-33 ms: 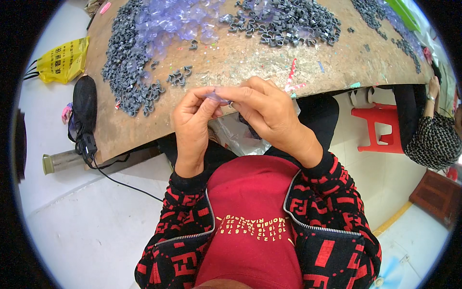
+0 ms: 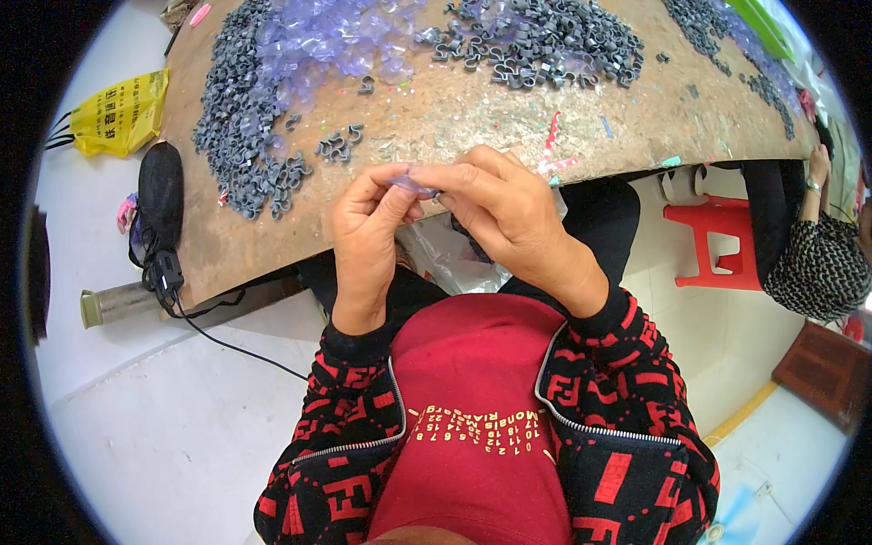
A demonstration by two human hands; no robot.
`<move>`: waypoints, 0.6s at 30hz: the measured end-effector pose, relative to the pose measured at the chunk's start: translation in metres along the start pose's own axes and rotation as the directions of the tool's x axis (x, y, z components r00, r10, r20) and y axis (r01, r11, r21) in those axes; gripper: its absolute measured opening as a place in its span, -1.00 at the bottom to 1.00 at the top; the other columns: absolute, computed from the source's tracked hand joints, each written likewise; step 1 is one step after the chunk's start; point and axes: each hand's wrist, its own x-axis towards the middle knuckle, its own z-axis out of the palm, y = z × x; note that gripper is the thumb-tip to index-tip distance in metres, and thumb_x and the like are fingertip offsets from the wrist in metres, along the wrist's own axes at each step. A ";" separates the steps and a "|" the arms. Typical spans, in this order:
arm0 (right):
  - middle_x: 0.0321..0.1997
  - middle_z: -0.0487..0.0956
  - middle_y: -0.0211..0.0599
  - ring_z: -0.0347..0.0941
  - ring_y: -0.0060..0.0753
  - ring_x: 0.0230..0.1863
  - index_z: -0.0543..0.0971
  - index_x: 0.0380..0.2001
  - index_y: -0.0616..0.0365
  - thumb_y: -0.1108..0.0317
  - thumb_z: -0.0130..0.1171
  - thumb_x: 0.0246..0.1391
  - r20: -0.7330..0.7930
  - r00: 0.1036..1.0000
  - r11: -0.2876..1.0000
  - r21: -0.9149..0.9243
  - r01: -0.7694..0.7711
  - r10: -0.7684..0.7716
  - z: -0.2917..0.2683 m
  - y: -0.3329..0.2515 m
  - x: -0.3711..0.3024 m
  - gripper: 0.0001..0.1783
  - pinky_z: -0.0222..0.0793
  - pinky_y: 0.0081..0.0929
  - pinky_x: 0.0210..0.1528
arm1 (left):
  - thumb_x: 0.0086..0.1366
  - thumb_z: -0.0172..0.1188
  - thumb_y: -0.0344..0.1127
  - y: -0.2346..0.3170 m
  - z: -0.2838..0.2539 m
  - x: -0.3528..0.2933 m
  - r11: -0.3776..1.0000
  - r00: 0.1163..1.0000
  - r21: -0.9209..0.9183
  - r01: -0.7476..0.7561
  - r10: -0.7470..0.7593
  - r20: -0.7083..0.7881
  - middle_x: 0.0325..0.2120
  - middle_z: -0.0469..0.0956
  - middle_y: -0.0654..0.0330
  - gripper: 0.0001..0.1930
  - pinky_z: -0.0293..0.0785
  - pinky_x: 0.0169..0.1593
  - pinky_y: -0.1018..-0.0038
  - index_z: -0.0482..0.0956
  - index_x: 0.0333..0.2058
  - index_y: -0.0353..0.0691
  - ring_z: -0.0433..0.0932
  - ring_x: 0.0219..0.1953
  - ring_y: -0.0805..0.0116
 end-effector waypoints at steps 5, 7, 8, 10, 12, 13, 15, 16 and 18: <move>-0.42 0.48 -0.27 0.41 -0.28 -0.43 0.56 -0.14 0.09 0.57 0.15 -0.05 -0.025 1.000 1.000 0.004 0.012 -0.012 -0.004 0.003 0.000 -0.66 0.32 -0.45 -0.38 | 0.28 0.13 -0.41 -0.004 0.002 0.000 0.990 0.998 0.127 -0.065 0.066 -0.004 -0.39 0.57 0.23 -0.83 0.42 -0.32 0.65 0.53 -0.19 -0.35 0.48 -0.42 0.58; -0.41 0.49 -0.28 0.41 -0.33 -0.42 0.55 -0.15 0.12 0.57 0.15 -0.04 -0.027 0.999 1.000 -0.009 0.016 -0.016 -0.009 0.001 0.000 -0.68 0.33 -0.48 -0.37 | 0.28 0.13 -0.41 -0.004 0.002 -0.001 0.976 0.994 0.192 -0.103 0.106 -0.005 -0.40 0.56 0.24 -0.83 0.42 -0.33 0.65 0.53 -0.18 -0.35 0.47 -0.43 0.58; -0.33 0.49 -0.32 0.40 -0.44 -0.33 0.53 -0.14 0.18 0.57 0.14 0.00 -0.056 0.994 0.989 0.120 -0.090 0.098 -0.011 -0.001 0.000 -0.70 0.30 -0.54 -0.28 | 0.29 0.13 -0.39 -0.003 0.003 -0.001 0.971 0.994 0.214 -0.109 0.111 0.005 -0.41 0.54 0.25 -0.82 0.40 -0.32 0.65 0.52 -0.18 -0.35 0.45 -0.42 0.58; -0.23 0.44 -0.41 0.34 -0.62 -0.20 0.49 -0.12 0.26 0.55 0.12 0.07 -0.019 0.971 0.925 0.309 -0.220 0.237 -0.014 -0.002 -0.001 -0.74 0.25 -0.63 -0.15 | 0.30 0.13 -0.36 -0.001 0.004 -0.001 0.965 0.993 0.235 -0.115 0.114 0.018 -0.42 0.52 0.26 -0.81 0.38 -0.31 0.65 0.50 -0.17 -0.34 0.44 -0.42 0.58; -0.23 0.44 -0.41 0.34 -0.63 -0.20 0.49 -0.12 0.26 0.55 0.12 0.08 0.002 0.971 0.905 0.361 -0.224 0.240 -0.011 -0.001 0.000 -0.74 0.26 -0.64 -0.15 | 0.30 0.13 -0.37 0.000 0.006 -0.002 0.969 0.993 0.220 -0.116 0.107 0.051 -0.42 0.52 0.26 -0.81 0.38 -0.31 0.65 0.50 -0.17 -0.34 0.44 -0.42 0.57; -0.24 0.43 -0.42 0.35 -0.63 -0.21 0.48 -0.12 0.26 0.54 0.11 0.09 0.027 0.971 0.881 0.414 -0.227 0.238 -0.009 0.000 0.000 -0.75 0.26 -0.64 -0.14 | 0.30 0.13 -0.37 0.000 0.006 -0.002 0.969 0.993 0.220 -0.115 0.106 0.051 -0.42 0.52 0.26 -0.81 0.38 -0.31 0.65 0.50 -0.17 -0.34 0.44 -0.42 0.57; -0.24 0.43 -0.42 0.34 -0.63 -0.20 0.48 -0.13 0.26 0.55 0.11 0.10 0.032 0.962 0.862 0.436 -0.258 0.272 -0.006 0.000 -0.001 -0.76 0.27 -0.63 -0.13 | 0.30 0.12 -0.38 -0.001 0.006 -0.002 0.977 0.994 0.183 -0.106 0.097 0.059 -0.42 0.53 0.25 -0.82 0.38 -0.32 0.65 0.50 -0.17 -0.34 0.44 -0.43 0.56; -0.24 0.43 -0.42 0.34 -0.64 -0.20 0.48 -0.13 0.26 0.55 0.10 0.10 0.038 0.951 0.841 0.457 -0.288 0.305 -0.005 0.001 -0.001 -0.77 0.27 -0.63 -0.12 | 0.30 0.12 -0.38 -0.001 0.006 -0.002 0.977 0.994 0.184 -0.105 0.096 0.057 -0.42 0.53 0.25 -0.82 0.38 -0.32 0.65 0.50 -0.17 -0.34 0.44 -0.43 0.56; -0.23 0.44 -0.41 0.36 -0.62 -0.19 0.48 -0.14 0.26 0.56 0.10 0.10 0.041 0.955 0.848 0.449 -0.281 0.294 -0.004 0.004 -0.001 -0.77 0.28 -0.62 -0.12 | 0.30 0.11 -0.39 -0.003 0.005 -0.002 0.985 0.996 0.157 -0.070 0.061 0.061 -0.41 0.53 0.23 -0.83 0.38 -0.32 0.65 0.50 -0.18 -0.34 0.44 -0.43 0.55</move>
